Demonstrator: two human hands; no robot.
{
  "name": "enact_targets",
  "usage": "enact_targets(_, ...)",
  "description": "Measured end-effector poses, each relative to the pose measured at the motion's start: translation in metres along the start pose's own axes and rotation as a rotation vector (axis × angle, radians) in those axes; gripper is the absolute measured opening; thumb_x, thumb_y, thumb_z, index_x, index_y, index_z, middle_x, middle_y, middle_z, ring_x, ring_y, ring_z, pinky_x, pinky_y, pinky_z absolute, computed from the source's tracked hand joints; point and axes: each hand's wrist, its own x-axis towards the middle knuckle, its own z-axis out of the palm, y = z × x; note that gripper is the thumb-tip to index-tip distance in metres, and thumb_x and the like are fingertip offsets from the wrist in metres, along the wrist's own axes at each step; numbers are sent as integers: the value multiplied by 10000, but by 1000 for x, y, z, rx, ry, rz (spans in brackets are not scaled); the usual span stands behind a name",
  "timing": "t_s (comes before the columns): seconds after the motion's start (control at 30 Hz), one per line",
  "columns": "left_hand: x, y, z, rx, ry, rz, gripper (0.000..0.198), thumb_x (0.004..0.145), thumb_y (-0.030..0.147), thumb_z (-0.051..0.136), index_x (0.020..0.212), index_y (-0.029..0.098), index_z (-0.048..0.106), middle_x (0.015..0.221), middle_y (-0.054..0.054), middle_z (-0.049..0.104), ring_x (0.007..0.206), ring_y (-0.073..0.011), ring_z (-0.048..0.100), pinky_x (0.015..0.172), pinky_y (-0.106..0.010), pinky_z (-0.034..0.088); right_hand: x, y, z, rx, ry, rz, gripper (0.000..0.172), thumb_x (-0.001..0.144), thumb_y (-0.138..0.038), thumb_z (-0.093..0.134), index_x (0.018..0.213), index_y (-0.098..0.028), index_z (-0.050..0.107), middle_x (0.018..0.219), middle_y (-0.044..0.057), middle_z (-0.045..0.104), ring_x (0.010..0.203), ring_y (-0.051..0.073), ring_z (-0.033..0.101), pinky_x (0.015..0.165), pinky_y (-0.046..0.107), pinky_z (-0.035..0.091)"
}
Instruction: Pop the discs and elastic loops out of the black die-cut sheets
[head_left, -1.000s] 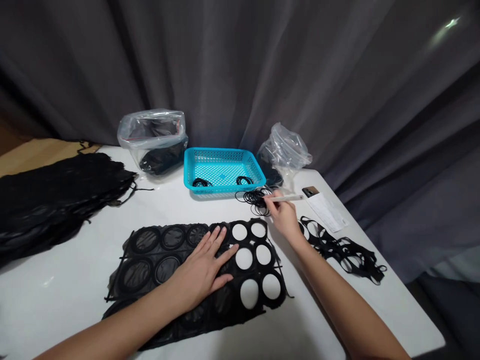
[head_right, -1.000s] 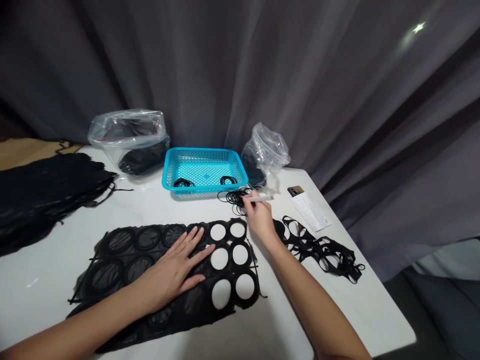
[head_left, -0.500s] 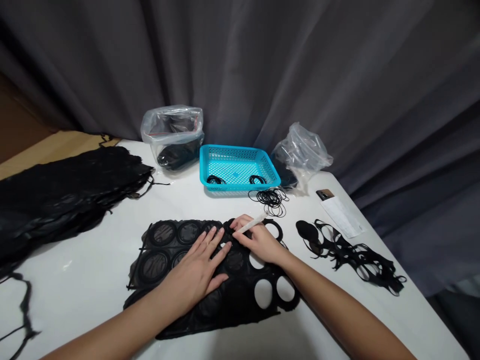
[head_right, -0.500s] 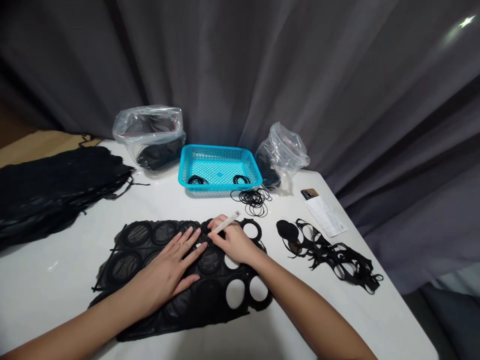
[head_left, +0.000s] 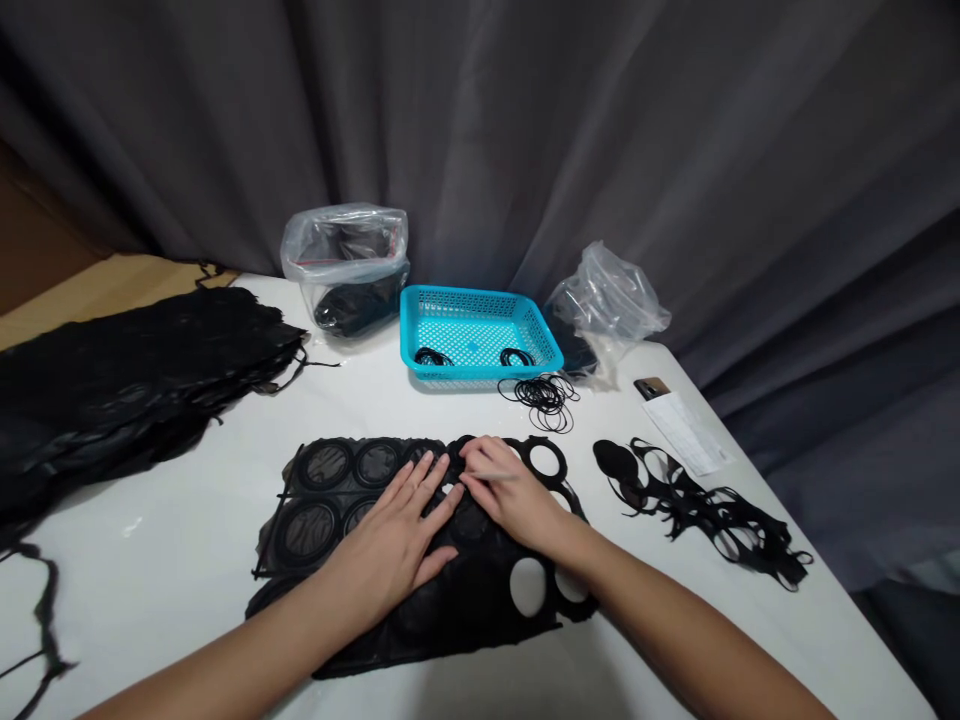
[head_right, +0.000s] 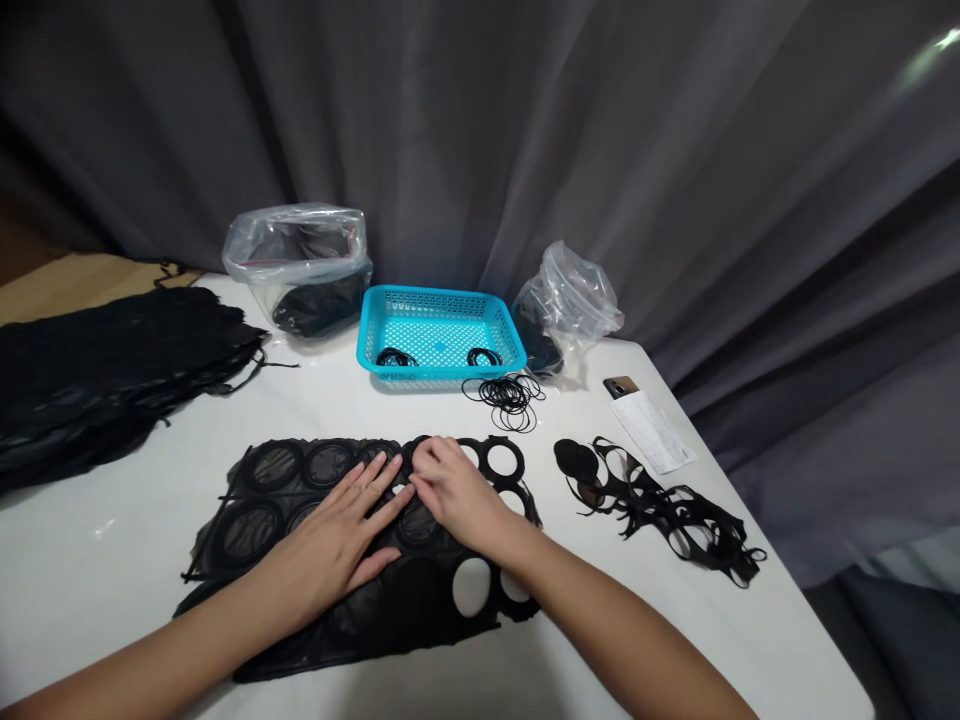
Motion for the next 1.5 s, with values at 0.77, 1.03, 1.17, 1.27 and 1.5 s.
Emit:
enact_targets(0.77, -35, 19, -12, -115, -79, 93, 656, 945, 414, 632, 1535, 278, 382, 1641, -123, 185, 1494, -350, 212, 1180, -509, 290, -46, -33, -4, 268, -17, 164, 138, 984, -177, 500, 847, -193, 501, 1077, 47, 568, 969, 164, 562, 893, 310, 412)
enact_targets(1.03, -34, 19, -13, -120, -63, 87, 646, 944, 407, 631, 1531, 287, 389, 1648, -118, 146, 1490, -363, 211, 1174, -516, 297, -45, -32, -3, 284, -20, 184, 165, 969, -172, 526, 811, -190, 484, 1081, 33, 546, 971, 162, 538, 899, 312, 386)
enact_targets(1.17, -35, 19, -12, -119, -57, 95, 642, 949, 413, 623, 1532, 284, 387, 1650, -116, 146, 1493, -357, 209, 1180, -511, 286, -45, -31, -3, 295, -28, 189, 152, 966, -170, 529, 821, -189, 490, 1082, 31, 543, 958, 157, 538, 884, 304, 390)
enact_targets(1.27, -34, 19, -12, -120, -53, 95, 632, 951, 402, 622, 1528, 280, 394, 1649, -117, 156, 1493, -355, 215, 1182, -506, 286, -44, -31, -4, 307, -33, 197, 139, 967, -179, 530, 831, -188, 503, 1075, 32, 540, 937, 153, 543, 869, 298, 401)
enact_targets(1.5, -33, 20, -17, -137, -68, 85, 678, 924, 389, 654, 1535, 284, 378, 1641, -133, 177, 1475, -372, 256, 1153, -529, 337, -48, -34, -2, 218, -49, 180, 101, 976, -186, 513, 877, -197, 521, 1102, 50, 541, 973, 172, 552, 882, 315, 444)
